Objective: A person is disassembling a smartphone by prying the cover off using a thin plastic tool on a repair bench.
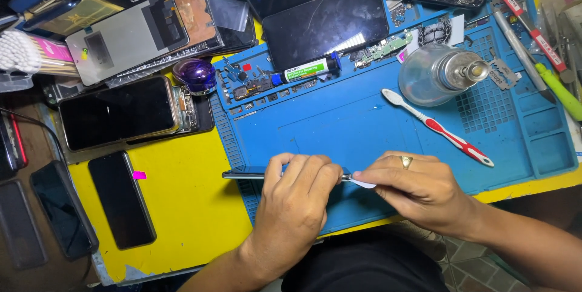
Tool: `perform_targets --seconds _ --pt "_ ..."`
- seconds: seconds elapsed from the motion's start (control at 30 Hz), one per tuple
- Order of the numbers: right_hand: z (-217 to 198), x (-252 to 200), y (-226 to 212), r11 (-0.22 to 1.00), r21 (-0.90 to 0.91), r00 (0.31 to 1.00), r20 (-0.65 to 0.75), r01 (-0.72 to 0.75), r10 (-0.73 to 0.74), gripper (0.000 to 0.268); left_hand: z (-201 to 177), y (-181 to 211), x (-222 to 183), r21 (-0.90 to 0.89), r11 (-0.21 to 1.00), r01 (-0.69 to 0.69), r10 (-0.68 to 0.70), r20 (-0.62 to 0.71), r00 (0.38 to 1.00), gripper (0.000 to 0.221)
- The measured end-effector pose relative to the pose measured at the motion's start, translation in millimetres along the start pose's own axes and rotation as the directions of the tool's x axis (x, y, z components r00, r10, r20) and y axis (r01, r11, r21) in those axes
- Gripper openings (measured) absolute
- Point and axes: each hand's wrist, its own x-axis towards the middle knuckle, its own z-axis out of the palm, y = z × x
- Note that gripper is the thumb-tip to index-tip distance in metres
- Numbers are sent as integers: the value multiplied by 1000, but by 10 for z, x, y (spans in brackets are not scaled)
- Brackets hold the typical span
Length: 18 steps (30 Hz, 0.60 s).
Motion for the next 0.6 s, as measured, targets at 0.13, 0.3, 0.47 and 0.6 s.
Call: perform_targets --seconds 0.13,0.3,0.47,0.6 --pt "2 -2 8 1000 21 1000 6 -11 11 20 1 2 6 16 1000 1 -2 9 1000 19" --pt "-7 72 -22 999 25 999 16 -29 29 12 -11 0 19 11 1000 8 -9 33 999 17" --pt "-64 119 -93 994 -105 996 85 15 -6 13 3 -10 33 18 1000 9 -10 30 1000 17" --pt "-63 139 -114 984 -166 994 100 62 -46 14 -3 -22 54 -7 999 39 -39 66 997 22"
